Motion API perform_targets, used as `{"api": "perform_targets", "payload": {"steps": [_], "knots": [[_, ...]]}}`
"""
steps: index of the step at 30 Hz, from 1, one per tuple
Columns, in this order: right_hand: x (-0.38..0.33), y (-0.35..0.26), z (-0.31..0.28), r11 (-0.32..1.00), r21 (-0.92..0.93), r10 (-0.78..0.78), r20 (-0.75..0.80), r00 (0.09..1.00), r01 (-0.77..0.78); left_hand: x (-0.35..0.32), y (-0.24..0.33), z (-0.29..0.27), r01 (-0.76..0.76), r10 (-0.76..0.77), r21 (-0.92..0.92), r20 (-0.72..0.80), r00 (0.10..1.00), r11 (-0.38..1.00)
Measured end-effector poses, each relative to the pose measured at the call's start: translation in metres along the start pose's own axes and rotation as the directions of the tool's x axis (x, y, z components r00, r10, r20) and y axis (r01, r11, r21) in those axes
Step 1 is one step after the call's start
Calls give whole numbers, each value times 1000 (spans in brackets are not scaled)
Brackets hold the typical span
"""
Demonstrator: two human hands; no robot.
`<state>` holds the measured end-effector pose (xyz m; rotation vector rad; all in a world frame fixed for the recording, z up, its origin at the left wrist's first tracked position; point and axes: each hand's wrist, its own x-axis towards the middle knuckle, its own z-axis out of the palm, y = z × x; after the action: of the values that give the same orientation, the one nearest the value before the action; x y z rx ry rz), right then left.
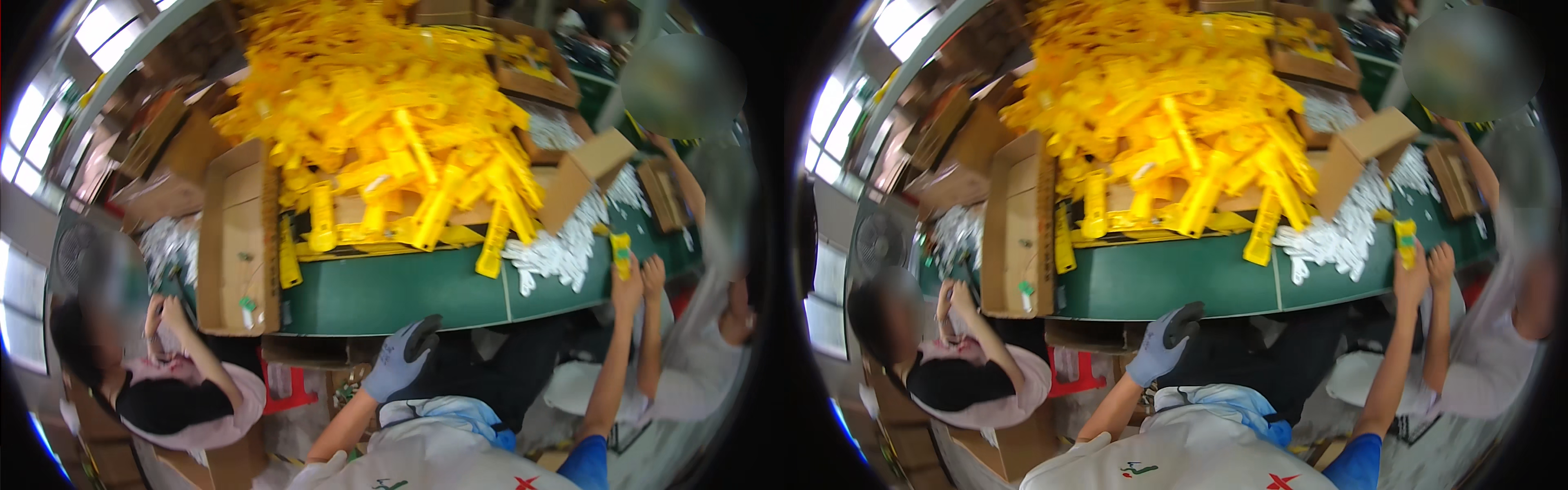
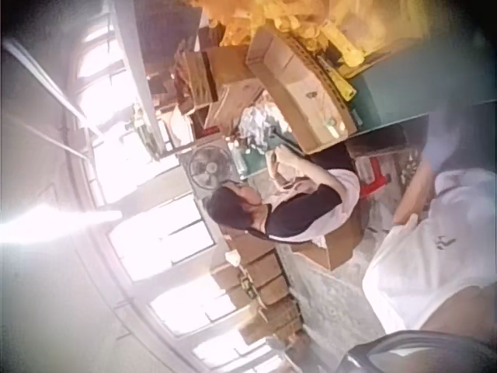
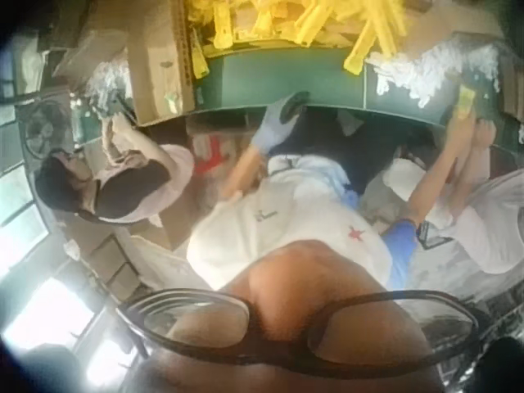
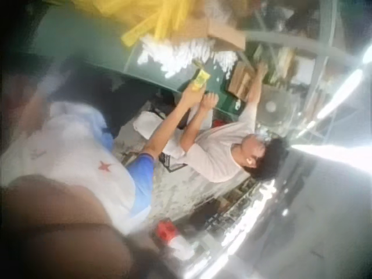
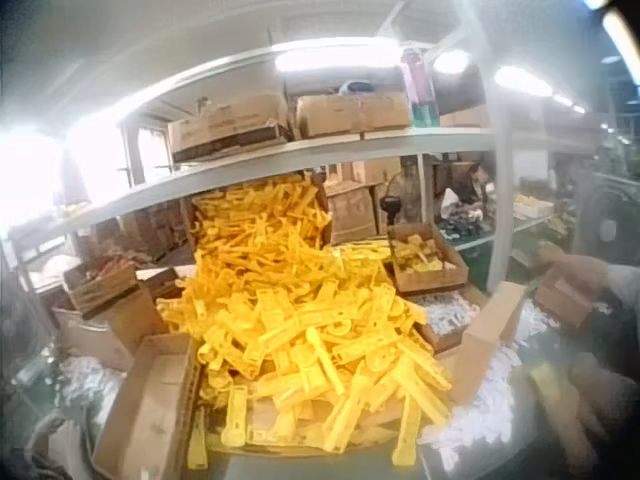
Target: The recorder is assembling small handheld electronics, placing green circuit boards and battery contacts into yellow plastic housings.
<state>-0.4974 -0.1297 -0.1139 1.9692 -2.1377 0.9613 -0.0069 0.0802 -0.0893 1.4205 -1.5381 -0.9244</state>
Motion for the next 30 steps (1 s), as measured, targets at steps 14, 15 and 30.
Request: {"api": "perform_targets", "payload": {"steps": [14,15,30], "knots": [[-96,-107,37,932,292,-96,-369,925,213,-8,-91,-309,719,-527,578,-501,687,387],[-111,-119,40,920,336,-63,-384,921,203,1,-95,-309,710,-529,590,-489,693,384],[-162,-121,44,847,528,47,-197,979,66,42,16,-287,111,-141,-89,-682,717,990]]}}
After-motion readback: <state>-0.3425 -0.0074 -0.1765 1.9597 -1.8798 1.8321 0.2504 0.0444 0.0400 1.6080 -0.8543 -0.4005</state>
